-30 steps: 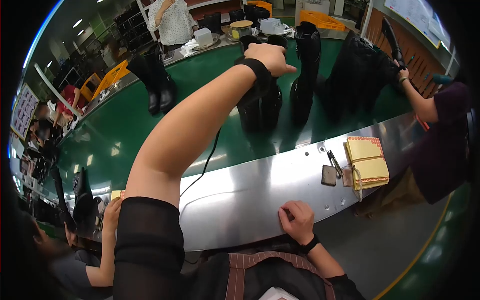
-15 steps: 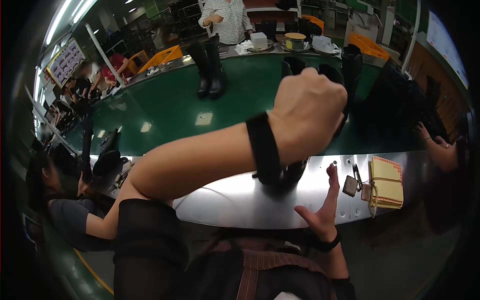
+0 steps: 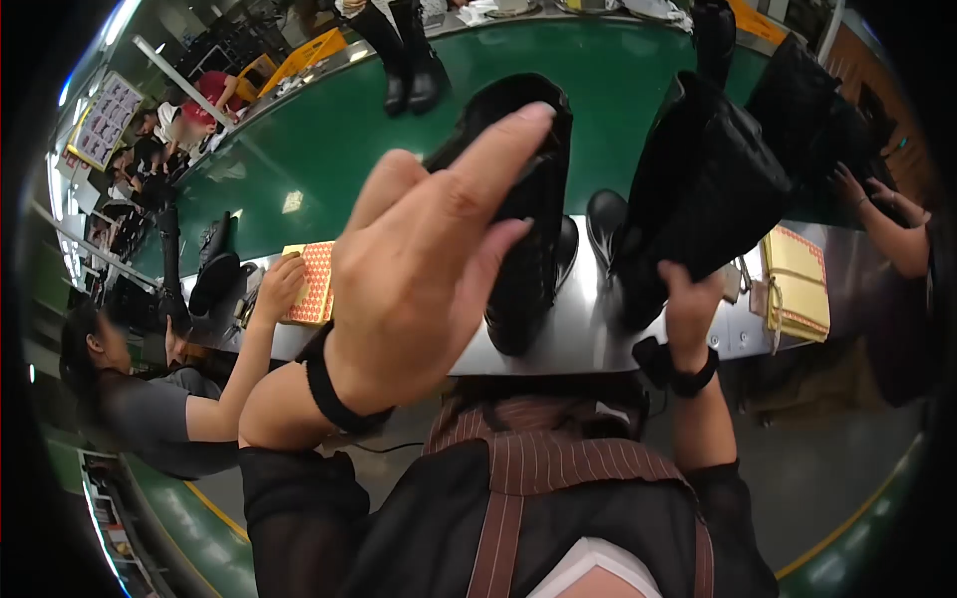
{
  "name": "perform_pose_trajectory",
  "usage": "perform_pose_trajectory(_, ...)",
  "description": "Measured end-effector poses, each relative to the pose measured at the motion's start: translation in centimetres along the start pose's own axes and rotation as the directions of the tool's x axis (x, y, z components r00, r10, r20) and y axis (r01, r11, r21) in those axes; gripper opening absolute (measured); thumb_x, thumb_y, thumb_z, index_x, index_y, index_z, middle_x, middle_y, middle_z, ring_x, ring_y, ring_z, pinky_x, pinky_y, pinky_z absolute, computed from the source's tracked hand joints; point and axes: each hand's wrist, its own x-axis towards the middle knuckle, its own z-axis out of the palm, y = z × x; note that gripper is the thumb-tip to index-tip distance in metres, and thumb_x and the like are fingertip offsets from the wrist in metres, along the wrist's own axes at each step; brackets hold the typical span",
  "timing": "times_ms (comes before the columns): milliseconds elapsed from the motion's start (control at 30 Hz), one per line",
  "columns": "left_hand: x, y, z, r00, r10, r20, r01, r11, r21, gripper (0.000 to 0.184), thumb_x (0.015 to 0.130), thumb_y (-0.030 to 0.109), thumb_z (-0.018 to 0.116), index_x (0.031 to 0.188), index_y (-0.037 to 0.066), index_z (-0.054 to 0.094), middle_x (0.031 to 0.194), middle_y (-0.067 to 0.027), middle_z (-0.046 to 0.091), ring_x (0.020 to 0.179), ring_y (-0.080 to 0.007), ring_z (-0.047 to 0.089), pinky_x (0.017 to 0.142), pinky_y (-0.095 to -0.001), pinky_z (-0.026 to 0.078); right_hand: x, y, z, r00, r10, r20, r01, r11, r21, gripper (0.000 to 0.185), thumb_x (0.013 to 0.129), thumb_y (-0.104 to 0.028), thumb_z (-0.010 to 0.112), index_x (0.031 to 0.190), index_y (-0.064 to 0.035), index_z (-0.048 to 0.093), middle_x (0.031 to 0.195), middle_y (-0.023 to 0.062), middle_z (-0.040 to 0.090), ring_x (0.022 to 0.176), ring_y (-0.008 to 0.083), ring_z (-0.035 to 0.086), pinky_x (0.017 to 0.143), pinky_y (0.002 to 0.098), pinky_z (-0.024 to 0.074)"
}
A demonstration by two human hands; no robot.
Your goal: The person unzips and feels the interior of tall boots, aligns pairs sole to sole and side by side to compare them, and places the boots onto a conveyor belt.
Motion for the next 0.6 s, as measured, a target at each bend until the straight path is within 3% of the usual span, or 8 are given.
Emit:
perform_pose_trajectory(67, -0.8, -0.7, -0.2, 1.000, 0.023, 0.003, -0.023, 1.000, 0.012, 0.065, 0.073, -0.011, 0.073, 0.131, -0.003, 0.045, 0.135, -0.0170, 0.052, 0.076, -0.0130, 0.055, 0.070, -0.0231, 0.050, 1.2, 3.2, -3.3, 0.905, -0.410, 0.112, 0.342, 0.546, -0.765, 0.016, 0.072, 0.003, 0.061, 0.082, -0.0036, 0.072, 0.104, 0.0185, 0.066, 0.092, 0.0324, 0.061, 0.086, 0.0351, 0.0476)
perform_pose_trajectory(133, -1.5, -1.0, -0.4, 0.999, 0.042, 0.009, -0.042, 0.998, 0.045, 0.069, 0.075, -0.010, 0.072, 0.135, -0.003, 0.040, 0.137, -0.0194, 0.049, 0.079, -0.0113, 0.055, 0.073, -0.0219, 0.050, 1.7, 2.3, -3.8, 0.979, -0.188, -0.084, 0.156, 0.943, -0.292, 0.019, 0.071, 0.004, 0.060, 0.087, -0.0007, 0.071, 0.099, 0.0152, 0.067, 0.094, 0.0281, 0.062, 0.088, 0.0327, 0.0466)
perform_pose_trajectory(200, -2.1, -0.7, -0.6, 0.999, -0.003, -0.051, 0.003, 1.000, 0.004, 0.075, 0.073, -0.009, 0.075, 0.137, -0.002, 0.036, 0.136, -0.0204, 0.050, 0.079, -0.0102, 0.054, 0.072, -0.0206, 0.049, 1.8, 1.5, -4.3, 0.984, -0.042, -0.174, 0.057, 0.995, 0.082, 0.022, 0.072, 0.005, 0.058, 0.092, 0.0027, 0.069, 0.097, 0.0114, 0.068, 0.096, 0.0238, 0.061, 0.090, 0.0306, 0.0453)
perform_pose_trajectory(267, -2.3, -0.3, -0.9, 0.996, -0.029, -0.081, 0.026, 0.999, -0.040, 0.082, 0.071, -0.007, 0.077, 0.139, -0.001, 0.032, 0.133, -0.0206, 0.051, 0.082, -0.0093, 0.053, 0.070, -0.0192, 0.048, 1.6, 1.1, -5.1, 0.990, -0.038, -0.133, 0.039, 0.999, 0.007, 0.027, 0.076, 0.003, 0.057, 0.102, 0.0068, 0.063, 0.101, 0.0088, 0.065, 0.098, 0.0201, 0.059, 0.092, 0.0295, 0.0434)
perform_pose_trajectory(367, -2.5, 0.7, -2.8, 0.881, -0.459, 0.115, 0.472, 0.870, -0.141, 0.071, 0.068, -0.003, 0.079, 0.131, 0.001, 0.046, 0.106, -0.0086, 0.058, 0.089, -0.0097, 0.050, 0.065, -0.0181, 0.044, 1.3, 0.3, -5.4, 0.987, -0.114, -0.114, 0.104, 0.991, -0.087, 0.050, 0.077, -0.001, 0.061, 0.124, 0.0083, 0.046, 0.106, 0.0114, 0.059, 0.096, 0.0193, 0.056, 0.088, 0.0283, 0.0429)
perform_pose_trajectory(400, -2.1, 0.5, -3.4, 0.907, -0.387, 0.167, 0.404, 0.911, -0.085, 0.064, 0.066, -0.001, 0.080, 0.124, 0.002, 0.054, 0.097, -0.0063, 0.057, 0.085, -0.0113, 0.049, 0.061, -0.0195, 0.041, 0.9, -0.4, -5.1, 0.987, -0.108, -0.121, 0.098, 0.991, -0.091, 0.050, 0.077, -0.001, 0.061, 0.124, 0.0083, 0.046, 0.106, 0.0114, 0.059, 0.096, 0.0193, 0.056, 0.088, 0.0283, 0.0429)
perform_pose_trajectory(467, -1.7, 0.0, -4.6, 0.925, -0.261, 0.275, 0.287, 0.956, -0.058, 0.050, 0.063, 0.003, 0.079, 0.111, 0.003, 0.065, 0.082, -0.0028, 0.054, 0.078, -0.0145, 0.047, 0.056, -0.0225, 0.034, 0.0, -2.0, -4.8, 0.703, -0.547, -0.455, 0.459, 0.837, -0.297, 0.051, 0.077, -0.003, 0.059, 0.124, 0.0043, 0.042, 0.103, 0.0120, 0.054, 0.093, 0.0195, 0.052, 0.086, 0.0300, 0.0411)
perform_pose_trajectory(600, -2.0, -0.7, -5.7, 0.911, 0.138, 0.389, 0.041, 0.907, -0.420, 0.035, 0.058, 0.011, 0.079, 0.094, 0.013, 0.075, 0.075, 0.0024, 0.054, 0.068, -0.0150, 0.042, 0.060, -0.0253, 0.031, -2.9, -3.6, -2.9, 0.841, -0.540, -0.042, 0.535, 0.840, -0.085, 0.035, 0.079, -0.014, 0.061, 0.107, -0.0009, 0.045, 0.092, 0.0095, 0.047, 0.079, 0.0165, 0.045, 0.075, 0.0295, 0.0393)
